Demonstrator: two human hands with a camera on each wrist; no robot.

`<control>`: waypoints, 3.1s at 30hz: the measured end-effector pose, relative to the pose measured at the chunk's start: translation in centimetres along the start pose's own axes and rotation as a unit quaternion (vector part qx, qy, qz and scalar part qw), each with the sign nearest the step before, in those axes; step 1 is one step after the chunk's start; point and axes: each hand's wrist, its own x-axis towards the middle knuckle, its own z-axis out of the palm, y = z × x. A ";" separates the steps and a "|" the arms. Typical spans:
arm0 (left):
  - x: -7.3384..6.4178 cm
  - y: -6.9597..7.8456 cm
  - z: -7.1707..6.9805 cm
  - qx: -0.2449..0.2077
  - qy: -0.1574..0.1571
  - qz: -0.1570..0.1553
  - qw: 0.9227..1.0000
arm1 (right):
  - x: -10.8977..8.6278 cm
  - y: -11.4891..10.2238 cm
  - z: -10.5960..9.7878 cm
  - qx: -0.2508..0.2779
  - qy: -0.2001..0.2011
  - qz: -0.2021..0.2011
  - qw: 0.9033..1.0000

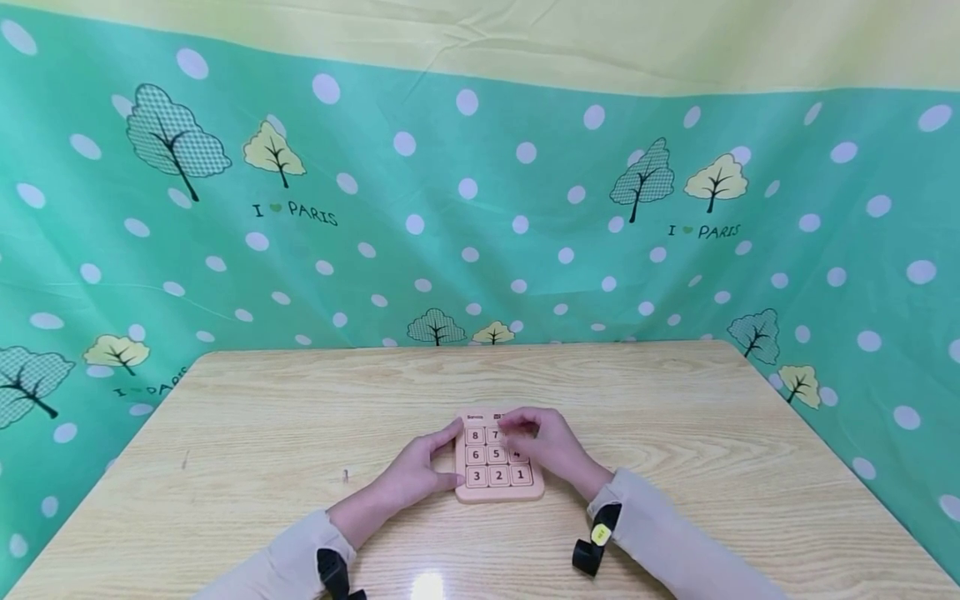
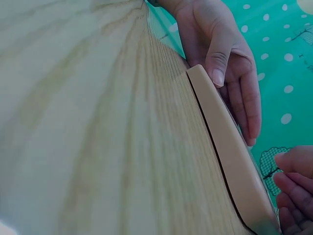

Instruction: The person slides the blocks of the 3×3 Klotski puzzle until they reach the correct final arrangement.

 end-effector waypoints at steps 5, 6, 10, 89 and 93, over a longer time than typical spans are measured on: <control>0.0 0.1 0.0 0.006 0.000 -0.001 1.000 | -0.1 -1.6 0.3 0.019 -0.010 -0.002 1.000; 0.0 0.0 0.0 0.007 0.000 -0.001 1.000 | -0.1 -2.0 0.4 0.021 -0.011 -0.004 1.000; -0.1 0.1 -0.1 0.004 -0.001 -0.002 1.000 | 0.1 -1.8 0.8 0.011 -0.010 -0.005 1.000; 0.0 0.0 0.0 0.002 -0.004 0.004 1.000 | -0.4 -0.4 0.8 -0.077 0.096 0.016 0.992; 0.0 0.0 0.0 0.000 -0.003 0.001 1.000 | -0.4 -0.6 0.8 -0.059 0.084 0.021 0.994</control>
